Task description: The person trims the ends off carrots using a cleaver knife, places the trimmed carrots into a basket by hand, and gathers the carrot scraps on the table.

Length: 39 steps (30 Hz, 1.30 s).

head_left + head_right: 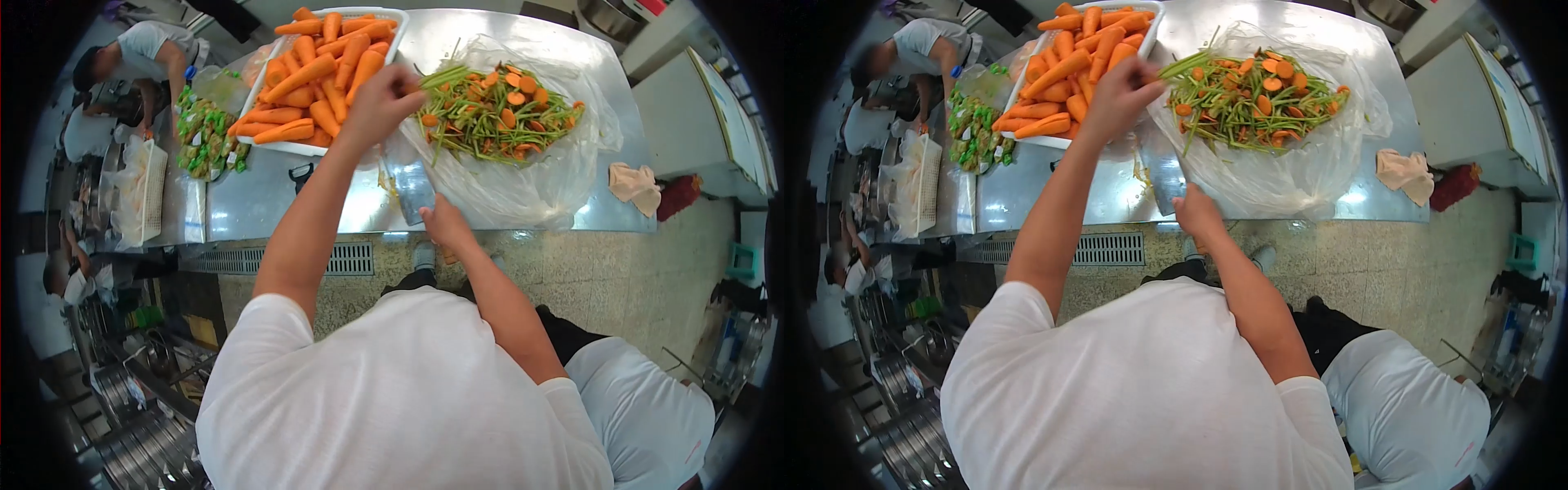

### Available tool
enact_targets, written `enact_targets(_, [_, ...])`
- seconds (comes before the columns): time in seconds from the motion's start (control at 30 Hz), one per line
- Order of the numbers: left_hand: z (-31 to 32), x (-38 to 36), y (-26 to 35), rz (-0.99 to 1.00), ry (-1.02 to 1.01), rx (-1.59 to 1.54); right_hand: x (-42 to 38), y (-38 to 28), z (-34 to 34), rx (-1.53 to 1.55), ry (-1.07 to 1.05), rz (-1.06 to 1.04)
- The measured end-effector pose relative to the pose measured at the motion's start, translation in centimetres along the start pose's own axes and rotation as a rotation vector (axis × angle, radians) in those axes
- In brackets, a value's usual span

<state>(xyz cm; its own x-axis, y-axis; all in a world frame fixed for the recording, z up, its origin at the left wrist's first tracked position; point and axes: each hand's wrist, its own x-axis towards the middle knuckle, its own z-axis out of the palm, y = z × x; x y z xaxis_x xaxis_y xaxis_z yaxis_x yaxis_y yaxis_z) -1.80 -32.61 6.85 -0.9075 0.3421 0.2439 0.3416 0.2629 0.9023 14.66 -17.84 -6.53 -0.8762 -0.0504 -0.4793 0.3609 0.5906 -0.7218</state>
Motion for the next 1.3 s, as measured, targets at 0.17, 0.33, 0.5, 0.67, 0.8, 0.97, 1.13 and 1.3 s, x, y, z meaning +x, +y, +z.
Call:
enact_targets(0.17, [-2.0,-14.4,-2.6,-0.239,0.271,-0.25,1.3,1.1,-1.2,-0.034,-0.006,0.017])
enact_targets(0.33, [0.4,-23.4,-8.5,-0.466,0.543,-0.158,2.6,-0.4,-3.5,-0.044,-0.029,0.016])
enact_targets(0.5, [0.9,-22.0,-10.5,-0.553,0.512,0.189,3.8,1.2,-2.3,-0.144,0.076,-0.196])
enact_targets(0.67, [2.0,-20.0,-10.2,-0.569,0.274,0.467,0.2,-0.3,-1.5,-0.192,0.09,-0.136])
enact_targets(0.8, [3.7,-18.7,-9.0,-0.637,0.138,0.335,-0.1,0.6,0.1,-0.192,0.057,-0.15])
enact_targets(0.97, [4.4,-18.0,-8.0,-0.777,0.18,0.059,-0.9,0.0,-1.1,0.153,-0.122,-0.052])
enact_targets(1.13, [2.4,-16.6,-3.5,-0.561,0.12,0.235,-3.1,-1.3,-4.1,0.461,-0.195,0.011])
enact_targets(1.3, [3.0,-11.9,0.3,-0.34,0.16,0.076,-4.6,-2.1,-9.8,0.714,-0.059,-0.037])
